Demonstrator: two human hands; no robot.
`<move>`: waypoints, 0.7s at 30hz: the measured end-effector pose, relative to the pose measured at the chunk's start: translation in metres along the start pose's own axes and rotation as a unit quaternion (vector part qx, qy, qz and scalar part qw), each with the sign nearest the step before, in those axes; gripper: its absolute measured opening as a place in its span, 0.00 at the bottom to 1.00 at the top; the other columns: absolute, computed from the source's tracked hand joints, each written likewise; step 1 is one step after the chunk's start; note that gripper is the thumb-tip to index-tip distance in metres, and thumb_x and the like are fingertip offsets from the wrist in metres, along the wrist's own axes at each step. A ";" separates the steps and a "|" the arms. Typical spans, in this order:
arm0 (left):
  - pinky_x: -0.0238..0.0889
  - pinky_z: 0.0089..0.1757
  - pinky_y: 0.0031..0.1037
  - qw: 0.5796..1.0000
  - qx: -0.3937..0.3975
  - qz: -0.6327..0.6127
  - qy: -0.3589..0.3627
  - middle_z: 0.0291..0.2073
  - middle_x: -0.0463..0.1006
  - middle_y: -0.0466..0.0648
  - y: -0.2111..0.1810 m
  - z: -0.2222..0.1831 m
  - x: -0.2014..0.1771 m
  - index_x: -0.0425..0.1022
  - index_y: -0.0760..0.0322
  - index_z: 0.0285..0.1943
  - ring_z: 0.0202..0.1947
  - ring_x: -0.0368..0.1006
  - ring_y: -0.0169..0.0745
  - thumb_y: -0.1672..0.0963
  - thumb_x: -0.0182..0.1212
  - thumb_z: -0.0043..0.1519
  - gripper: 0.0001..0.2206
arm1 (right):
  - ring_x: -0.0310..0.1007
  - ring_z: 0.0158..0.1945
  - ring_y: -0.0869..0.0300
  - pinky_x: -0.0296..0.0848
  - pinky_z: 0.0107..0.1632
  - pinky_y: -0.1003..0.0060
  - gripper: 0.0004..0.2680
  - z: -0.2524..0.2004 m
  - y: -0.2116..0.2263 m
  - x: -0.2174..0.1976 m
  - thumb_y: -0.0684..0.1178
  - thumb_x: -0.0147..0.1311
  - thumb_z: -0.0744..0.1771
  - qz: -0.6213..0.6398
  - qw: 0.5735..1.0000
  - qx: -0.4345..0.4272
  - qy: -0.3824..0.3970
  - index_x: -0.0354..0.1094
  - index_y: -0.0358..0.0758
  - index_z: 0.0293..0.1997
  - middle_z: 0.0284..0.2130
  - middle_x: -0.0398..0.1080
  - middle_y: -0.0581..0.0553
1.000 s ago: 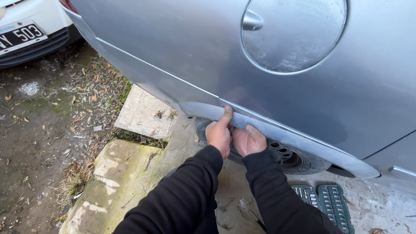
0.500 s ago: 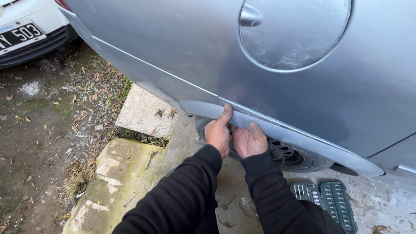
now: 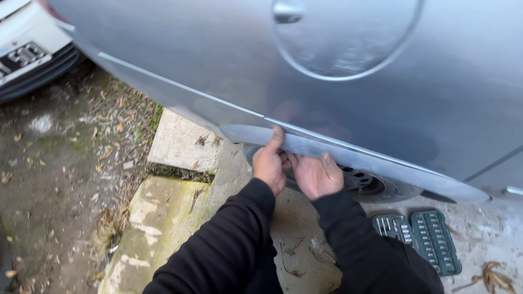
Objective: Installing a plastic fender flare or trim piece onto the wheel arch of a car.
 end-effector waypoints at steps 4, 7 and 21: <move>0.48 0.26 0.23 0.998 -0.029 -0.047 -0.038 0.27 0.68 0.36 0.000 0.006 0.003 0.73 0.57 0.41 0.23 0.56 0.27 0.46 0.66 0.59 0.16 | 0.51 0.76 0.47 0.48 0.74 0.46 0.33 -0.073 0.071 -0.041 0.59 0.58 0.65 -0.092 0.980 0.174 -0.033 0.46 0.31 0.74 0.73 0.53 0.37; 0.49 0.27 0.23 0.996 -0.003 -0.083 -0.015 0.25 0.64 0.35 0.003 0.012 0.000 0.71 0.56 0.41 0.21 0.52 0.28 0.45 0.66 0.59 0.18 | 0.67 0.69 0.49 0.68 0.69 0.52 0.23 -0.170 0.139 -0.120 0.52 0.55 0.67 -0.507 0.797 0.312 0.101 0.57 0.34 0.70 0.64 0.64 0.35; 0.49 0.28 0.28 0.996 0.040 0.078 -0.035 0.20 0.54 0.38 -0.022 0.017 -0.031 0.63 0.55 0.36 0.21 0.51 0.33 0.37 0.58 0.62 0.25 | 0.75 0.57 0.44 0.73 0.59 0.53 0.22 -0.565 -0.010 -0.452 0.63 0.54 0.65 -0.526 0.568 0.388 -0.501 0.74 0.35 0.57 0.53 0.76 0.31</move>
Point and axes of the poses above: each hand's wrist, its own z-axis towards the middle knuckle, its own x-axis out of the palm, y = z × x, the point moved 1 cm from there along z, towards the middle knuckle
